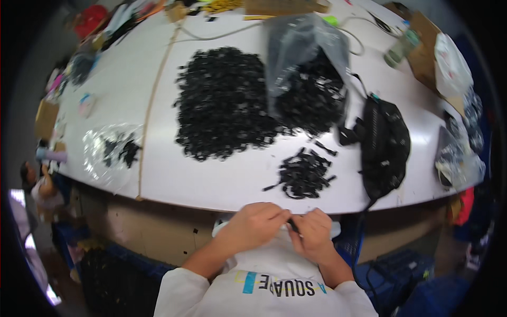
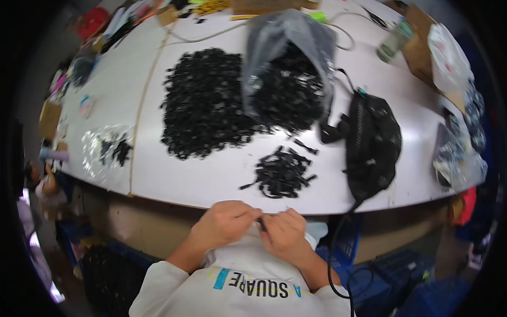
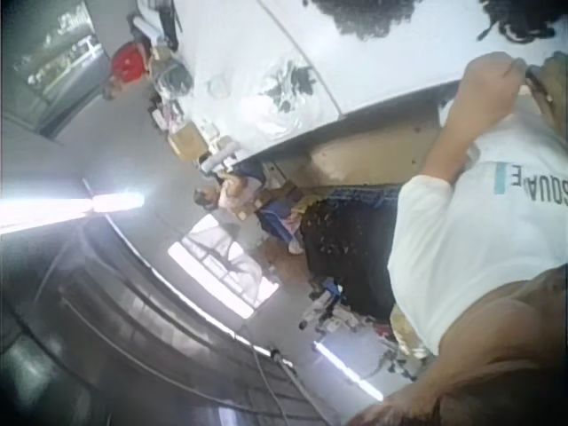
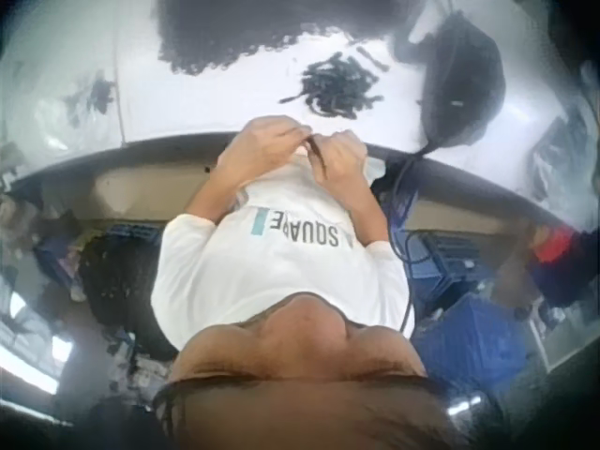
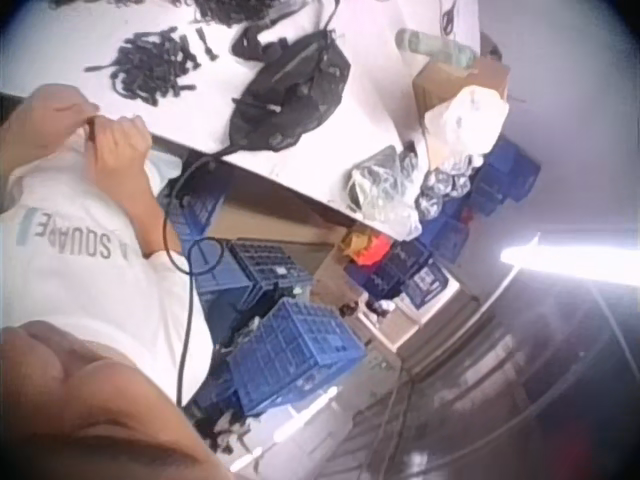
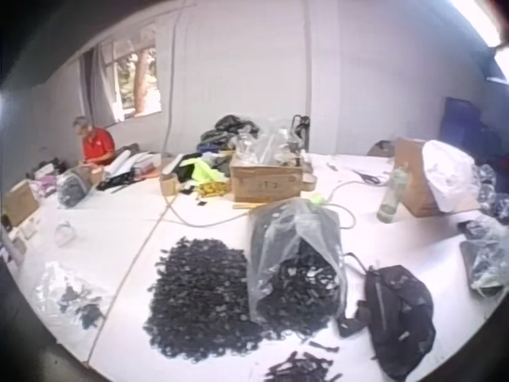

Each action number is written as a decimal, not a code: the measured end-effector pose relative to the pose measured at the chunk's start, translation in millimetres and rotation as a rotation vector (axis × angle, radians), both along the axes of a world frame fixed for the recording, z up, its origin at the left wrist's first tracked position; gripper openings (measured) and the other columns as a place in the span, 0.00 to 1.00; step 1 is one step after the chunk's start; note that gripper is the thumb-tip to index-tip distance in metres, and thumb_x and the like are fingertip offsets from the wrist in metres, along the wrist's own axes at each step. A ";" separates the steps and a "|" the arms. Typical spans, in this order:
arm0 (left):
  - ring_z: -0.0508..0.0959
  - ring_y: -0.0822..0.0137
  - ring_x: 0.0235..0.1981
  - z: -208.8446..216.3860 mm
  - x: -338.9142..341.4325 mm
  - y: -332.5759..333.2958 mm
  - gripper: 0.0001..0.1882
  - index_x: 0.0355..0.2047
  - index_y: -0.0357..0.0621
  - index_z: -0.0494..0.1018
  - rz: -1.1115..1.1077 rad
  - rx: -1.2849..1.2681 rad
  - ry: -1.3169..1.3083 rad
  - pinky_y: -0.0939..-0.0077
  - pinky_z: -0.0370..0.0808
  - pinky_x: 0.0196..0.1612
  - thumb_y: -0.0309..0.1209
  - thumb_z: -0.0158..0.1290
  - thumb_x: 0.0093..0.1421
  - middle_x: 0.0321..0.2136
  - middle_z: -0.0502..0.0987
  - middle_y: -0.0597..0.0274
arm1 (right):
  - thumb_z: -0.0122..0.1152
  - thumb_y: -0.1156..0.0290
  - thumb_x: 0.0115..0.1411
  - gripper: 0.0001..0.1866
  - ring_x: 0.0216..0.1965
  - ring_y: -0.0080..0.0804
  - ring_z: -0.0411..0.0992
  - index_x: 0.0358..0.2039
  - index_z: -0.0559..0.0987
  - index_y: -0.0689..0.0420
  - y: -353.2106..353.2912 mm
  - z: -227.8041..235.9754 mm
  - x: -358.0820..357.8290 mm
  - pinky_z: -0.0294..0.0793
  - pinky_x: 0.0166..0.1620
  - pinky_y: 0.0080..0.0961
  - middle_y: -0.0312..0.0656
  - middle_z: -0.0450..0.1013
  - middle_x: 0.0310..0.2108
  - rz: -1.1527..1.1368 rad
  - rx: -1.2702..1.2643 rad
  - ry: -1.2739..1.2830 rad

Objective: The person sits at a white table in a workshop and assembles small black plastic components by hand. They pick up individual pieces from a large pile on the table, fit them together, and place the assembled units into a black mesh bag.

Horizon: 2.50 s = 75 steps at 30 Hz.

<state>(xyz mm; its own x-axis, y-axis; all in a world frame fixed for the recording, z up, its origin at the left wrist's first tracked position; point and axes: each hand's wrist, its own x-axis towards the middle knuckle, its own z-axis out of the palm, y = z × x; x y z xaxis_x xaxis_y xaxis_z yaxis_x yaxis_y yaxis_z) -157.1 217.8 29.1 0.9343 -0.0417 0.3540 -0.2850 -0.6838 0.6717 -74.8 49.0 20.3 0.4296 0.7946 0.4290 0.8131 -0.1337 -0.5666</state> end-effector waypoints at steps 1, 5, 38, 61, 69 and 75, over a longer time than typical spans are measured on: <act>0.78 0.62 0.24 0.9 -0.9 1.7 0.12 0.34 0.37 0.76 -0.010 0.041 0.024 0.73 0.76 0.27 0.18 0.54 0.46 0.25 0.77 0.58 | 0.64 0.78 0.42 0.12 0.17 0.32 0.62 0.29 0.75 0.62 0.9 -3.8 -0.5 0.59 0.24 0.30 0.38 0.64 0.17 0.013 -0.046 0.018; 0.79 0.60 0.26 -9.3 -3.7 -1.4 0.13 0.35 0.35 0.76 -0.015 0.066 0.123 0.72 0.77 0.28 0.17 0.53 0.47 0.26 0.78 0.57 | 0.63 0.77 0.43 0.09 0.19 0.33 0.63 0.26 0.73 0.61 -2.0 -12.4 -2.2 0.59 0.25 0.30 0.38 0.64 0.17 0.015 -0.119 0.091; 0.77 0.63 0.23 -21.7 3.7 -8.7 0.12 0.33 0.38 0.76 -0.036 0.020 0.045 0.72 0.75 0.25 0.22 0.55 0.45 0.24 0.77 0.61 | 0.59 0.78 0.52 0.05 0.15 0.35 0.68 0.30 0.79 0.65 -16.1 -9.9 -1.7 0.65 0.21 0.26 0.45 0.72 0.17 -0.105 -0.127 0.712; 0.80 0.57 0.30 -19.9 1.0 -14.9 0.13 0.40 0.34 0.74 0.041 -0.251 0.074 0.70 0.78 0.32 0.21 0.55 0.52 0.31 0.78 0.53 | 0.62 0.77 0.42 0.09 0.20 0.41 0.67 0.27 0.74 0.60 -6.6 1.7 4.3 0.64 0.25 0.35 0.42 0.68 0.17 -0.048 -0.285 0.097; 0.82 0.60 0.27 -18.7 6.4 -10.8 0.11 0.36 0.34 0.77 0.067 -0.352 0.183 0.74 0.78 0.31 0.17 0.58 0.49 0.30 0.80 0.52 | 0.63 0.75 0.43 0.09 0.17 0.39 0.66 0.27 0.74 0.60 -6.9 -7.8 2.8 0.63 0.24 0.33 0.41 0.67 0.16 -0.085 -0.221 0.078; 0.80 0.57 0.26 -27.8 8.4 -20.2 0.12 0.36 0.34 0.76 0.068 -0.346 0.042 0.72 0.78 0.30 0.19 0.58 0.49 0.30 0.80 0.53 | 0.64 0.75 0.41 0.09 0.17 0.37 0.67 0.25 0.74 0.60 -8.9 -6.3 -0.2 0.64 0.24 0.32 0.40 0.67 0.16 -0.147 -0.280 0.005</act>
